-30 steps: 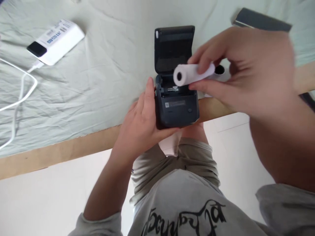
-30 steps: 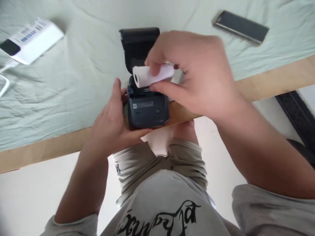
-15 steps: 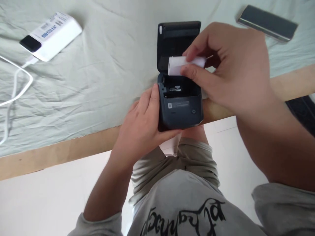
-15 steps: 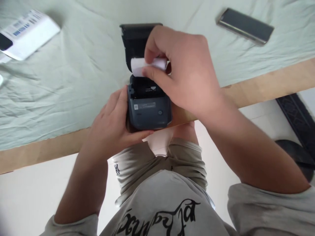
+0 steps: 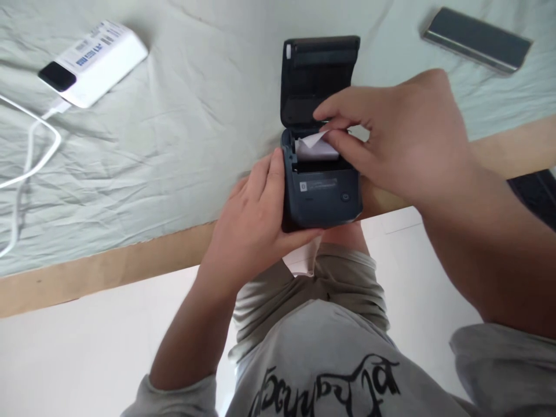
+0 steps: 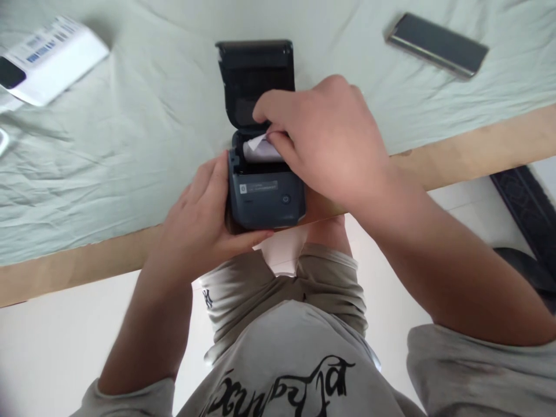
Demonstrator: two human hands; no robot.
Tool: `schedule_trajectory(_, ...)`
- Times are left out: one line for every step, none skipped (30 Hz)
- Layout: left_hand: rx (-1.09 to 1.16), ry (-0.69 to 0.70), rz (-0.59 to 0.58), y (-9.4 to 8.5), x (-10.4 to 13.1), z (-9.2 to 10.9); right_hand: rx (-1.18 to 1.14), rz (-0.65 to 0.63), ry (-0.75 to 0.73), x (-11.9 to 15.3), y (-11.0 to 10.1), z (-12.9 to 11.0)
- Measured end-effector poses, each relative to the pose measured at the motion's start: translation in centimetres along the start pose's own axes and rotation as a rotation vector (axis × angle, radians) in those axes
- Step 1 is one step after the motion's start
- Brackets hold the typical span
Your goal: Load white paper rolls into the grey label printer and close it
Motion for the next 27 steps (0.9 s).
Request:
schedule_trajectory(0.006,0.02,0.009,0.0,0.0,0.2,0.021,0.029,-0.041,0.3,-0.3,-0.2)
schedule_trajectory(0.019,0.041,0.024,0.1,0.0,0.4,0.034,0.07,-0.076,0.6,-0.6,-0.5)
schedule_trajectory(0.035,0.056,0.041,0.1,-0.1,0.6,0.032,0.111,-0.112,0.9,-1.0,-0.9)
schedule_trajectory(0.052,0.066,0.062,0.2,-0.1,0.8,0.02,0.15,-0.148,1.3,-1.3,-1.4)
schedule_trajectory(0.07,0.072,0.087,0.2,-0.1,1.0,0.005,0.177,-0.177,1.6,-1.6,-1.8)
schedule_trajectory(0.083,0.078,0.102,0.2,-0.1,1.0,-0.004,0.194,-0.194,1.8,-1.8,-2.1)
schedule_trajectory(0.09,0.087,0.105,0.2,-0.2,1.0,-0.01,0.188,-0.196,1.9,-1.9,-2.3)
schedule_trajectory(0.089,0.098,0.094,0.3,-0.2,1.0,-0.017,0.172,-0.186,1.8,-1.9,-2.3)
schedule_trajectory(0.084,0.108,0.08,0.2,-0.2,0.9,-0.026,0.137,-0.164,1.6,-1.8,-2.1)
schedule_trajectory(0.078,0.11,0.064,0.2,-0.2,0.8,-0.029,0.088,-0.132,1.2,-1.6,-1.8)
schedule_trajectory(0.069,0.103,0.046,0.2,-0.3,0.7,-0.027,0.031,-0.099,0.6,-1.4,-1.4)
schedule_trajectory(0.061,0.086,0.038,0.1,-0.3,0.6,-0.024,-0.031,-0.076,0.0,-1.2,-1.1)
schedule_trajectory(0.059,0.062,0.041,0.0,-0.3,0.5,-0.022,-0.098,-0.067,-0.8,-1.0,-0.7)
schedule_trajectory(0.06,0.038,0.045,0.0,-0.3,0.5,-0.023,-0.157,-0.072,-1.6,-0.8,-0.4)
schedule_trajectory(0.064,0.016,0.046,-0.1,-0.3,0.6,-0.026,-0.212,-0.088,-2.4,-0.7,-0.2)
schedule_trajectory(0.071,0.0,0.049,-0.1,-0.2,0.7,-0.021,-0.271,-0.101,-3.1,-0.5,0.0)
schedule_trajectory(0.08,-0.011,0.052,-0.1,-0.2,0.8,-0.007,-0.331,-0.101,-3.9,-0.4,0.1)
schedule_trajectory(0.086,-0.017,0.047,-0.1,-0.2,0.9,0.018,-0.384,-0.089,-4.5,-0.2,0.3)
schedule_trajectory(0.087,-0.018,0.038,-0.1,-0.2,1.0,0.053,-0.424,-0.063,-5.0,0.0,0.5)
schedule_trajectory(0.084,-0.015,0.032,-0.1,-0.2,1.1,0.085,-0.455,-0.035,-5.3,0.1,0.7)
schedule_trajectory(0.079,-0.01,0.026,-0.1,-0.2,1.2,0.104,-0.466,-0.008,-5.4,0.2,0.8)
schedule_trajectory(0.072,-0.002,0.02,-0.2,-0.2,1.3,0.095,-0.45,0.003,-5.3,0.1,0.9)
schedule_trajectory(0.065,0.004,0.017,-0.2,-0.2,1.3,0.069,-0.409,-0.001,-5.0,-0.1,1.0)
schedule_trajectory(0.061,0.01,0.022,-0.3,-0.2,1.4,0.034,-0.343,-0.018,-4.5,-0.4,1.0)
schedule_trajectory(0.058,0.01,0.027,-0.4,-0.2,1.5,-0.006,-0.257,-0.047,-3.9,-0.8,0.9)
schedule_trajectory(0.056,0.003,0.034,-0.5,-0.2,1.6,-0.044,-0.161,-0.088,-3.1,-1.4,0.6)
schedule_trajectory(0.055,-0.005,0.04,-0.6,-0.1,1.6,-0.07,-0.069,-0.127,-2.2,-1.9,0.2)
Point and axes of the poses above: each hand's wrist, its own x-axis away from the middle knuckle, its own y-axis out of the palm, z = x × y, the point moved 3 cm from there along -x, towards the middle knuckle, and after that the axes turned 14 degrees about -y, right-handed, at the moved point
